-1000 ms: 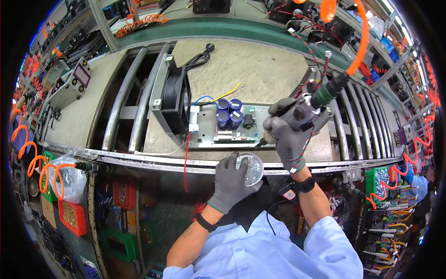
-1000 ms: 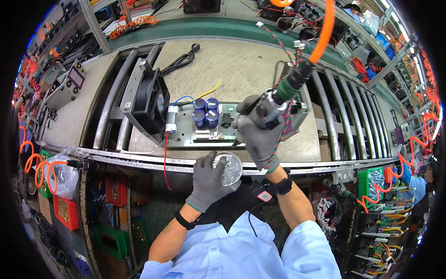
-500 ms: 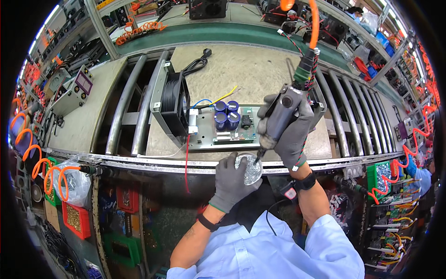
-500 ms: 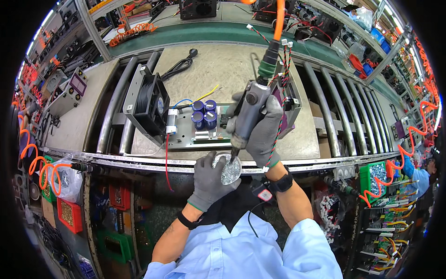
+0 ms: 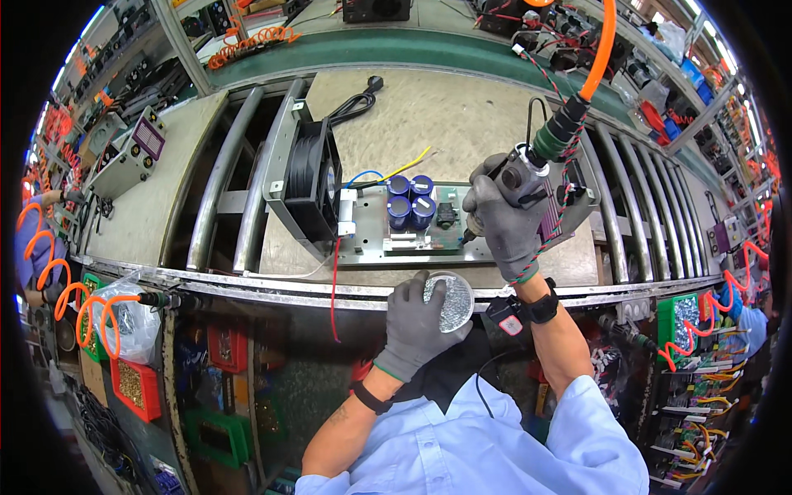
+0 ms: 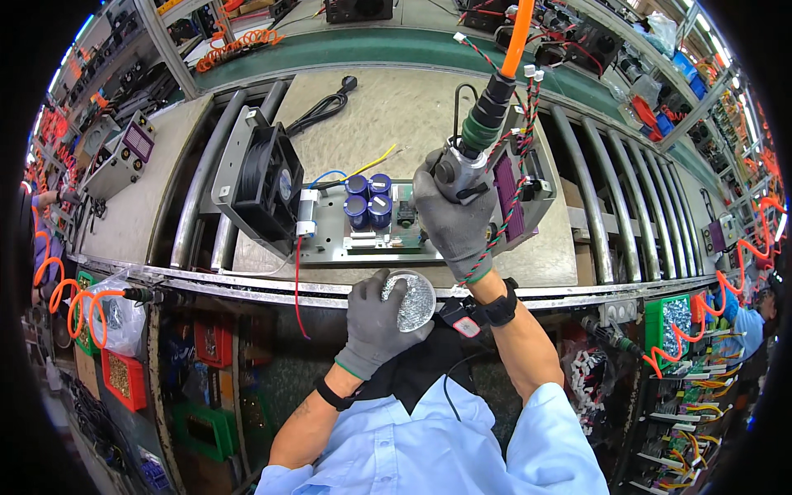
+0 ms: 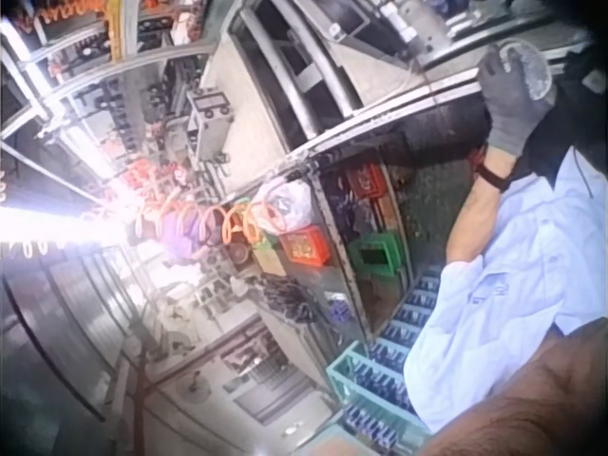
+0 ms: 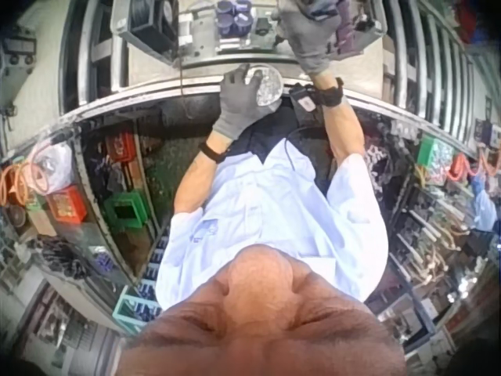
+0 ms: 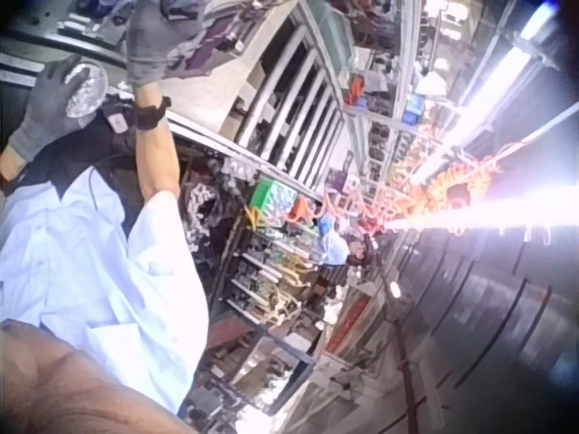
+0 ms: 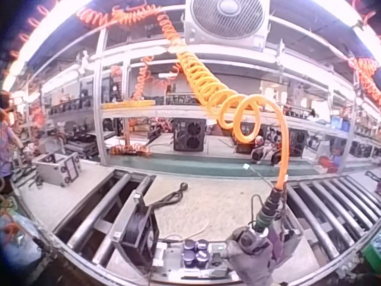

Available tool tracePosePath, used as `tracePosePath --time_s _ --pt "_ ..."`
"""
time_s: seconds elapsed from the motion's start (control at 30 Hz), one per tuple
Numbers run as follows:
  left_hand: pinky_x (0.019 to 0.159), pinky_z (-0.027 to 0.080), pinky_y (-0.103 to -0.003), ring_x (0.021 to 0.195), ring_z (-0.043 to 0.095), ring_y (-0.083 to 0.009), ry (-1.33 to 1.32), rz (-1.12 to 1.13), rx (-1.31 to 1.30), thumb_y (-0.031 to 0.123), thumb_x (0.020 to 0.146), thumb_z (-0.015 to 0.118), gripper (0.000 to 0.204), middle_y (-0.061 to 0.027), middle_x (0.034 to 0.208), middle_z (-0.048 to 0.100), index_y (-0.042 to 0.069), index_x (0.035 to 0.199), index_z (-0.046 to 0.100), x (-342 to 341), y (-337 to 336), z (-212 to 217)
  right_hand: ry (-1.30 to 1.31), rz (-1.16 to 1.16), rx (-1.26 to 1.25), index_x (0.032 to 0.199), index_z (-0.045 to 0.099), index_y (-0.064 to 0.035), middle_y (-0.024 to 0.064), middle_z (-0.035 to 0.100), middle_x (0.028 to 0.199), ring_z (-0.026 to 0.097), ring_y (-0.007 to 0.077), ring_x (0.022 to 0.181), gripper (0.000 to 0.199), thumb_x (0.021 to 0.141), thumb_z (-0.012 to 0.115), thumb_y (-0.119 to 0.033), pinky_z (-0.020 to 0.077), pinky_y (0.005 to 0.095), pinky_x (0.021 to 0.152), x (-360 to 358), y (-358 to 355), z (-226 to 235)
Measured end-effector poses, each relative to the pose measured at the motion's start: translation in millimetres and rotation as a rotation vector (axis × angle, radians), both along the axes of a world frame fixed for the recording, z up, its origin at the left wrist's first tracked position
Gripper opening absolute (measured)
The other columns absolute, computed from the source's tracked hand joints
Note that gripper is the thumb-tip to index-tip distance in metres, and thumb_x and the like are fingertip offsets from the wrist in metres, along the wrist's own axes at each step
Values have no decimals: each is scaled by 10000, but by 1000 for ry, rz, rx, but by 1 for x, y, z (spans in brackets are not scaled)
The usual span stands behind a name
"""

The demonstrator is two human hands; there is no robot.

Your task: Assembling internal components and screwing a metal casing for a power inverter on a factory assembly line.

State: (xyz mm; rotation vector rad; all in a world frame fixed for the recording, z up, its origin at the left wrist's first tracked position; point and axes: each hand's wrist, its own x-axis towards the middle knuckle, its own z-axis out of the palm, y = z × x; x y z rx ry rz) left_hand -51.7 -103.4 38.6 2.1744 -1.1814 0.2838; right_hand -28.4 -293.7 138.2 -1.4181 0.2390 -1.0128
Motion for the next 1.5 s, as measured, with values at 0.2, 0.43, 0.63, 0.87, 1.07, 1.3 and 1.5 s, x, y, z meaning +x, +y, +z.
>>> tracePosePath --time_s 0.2,0.43,0.63,0.87,1.07,1.3,1.5 --pt "961 482 -539 1123 560 -433 46 3 -14 517 629 869 737 -264 1293 592 60 1176 681 -1 -1 -3 16 93 73 1015 615 -22 59 664 772 642 96 626 142 886 621 37 503 248 524 -6 -4 -12" --pt "958 489 -528 1121 555 -421 31 22 -15 522 623 881 820 -246 1284 581 38 1237 632 -3 -1 -2 23 1 -191 1028 620 -12 85 689 886 680 114 681 179 865 604 57 523 258 543 -11 12 17" --pt "934 495 -523 1101 564 -408 -30 10 -100 491 619 900 859 -236 1266 581 -20 1237 591 -2 -1 -9 50 159 -58 1052 569 13 102 655 804 601 104 607 184 873 600 43 476 252 493 -48 35 20" --pt "931 491 -510 1090 566 -404 -41 -10 -96 498 640 896 835 -228 1260 586 -15 1231 604 -1 -1 -2 -7 100 -154 992 599 10 87 664 843 656 122 684 164 836 636 43 527 261 559 -48 48 5" --pt "911 502 -505 1087 566 -387 -41 -13 -29 495 628 903 876 -207 1309 584 5 1282 589 -1 2 0 -27 111 -186 1065 582 15 112 662 928 667 129 724 223 854 623 75 530 255 559 -46 44 -9" --pt "933 498 -501 1093 571 -398 -10 -15 -118 499 636 902 839 -225 1272 588 1 1248 619 1 0 -8 63 170 -138 1073 573 8 107 650 931 637 109 696 228 863 609 87 504 239 543 -46 45 -23" --pt "891 508 -501 1084 559 -380 16 -1 -20 509 640 882 790 -201 1314 570 97 1267 636 0 1 0 87 134 -121 1112 561 1 94 641 916 591 90 657 234 892 593 73 470 231 528 -47 49 -25"
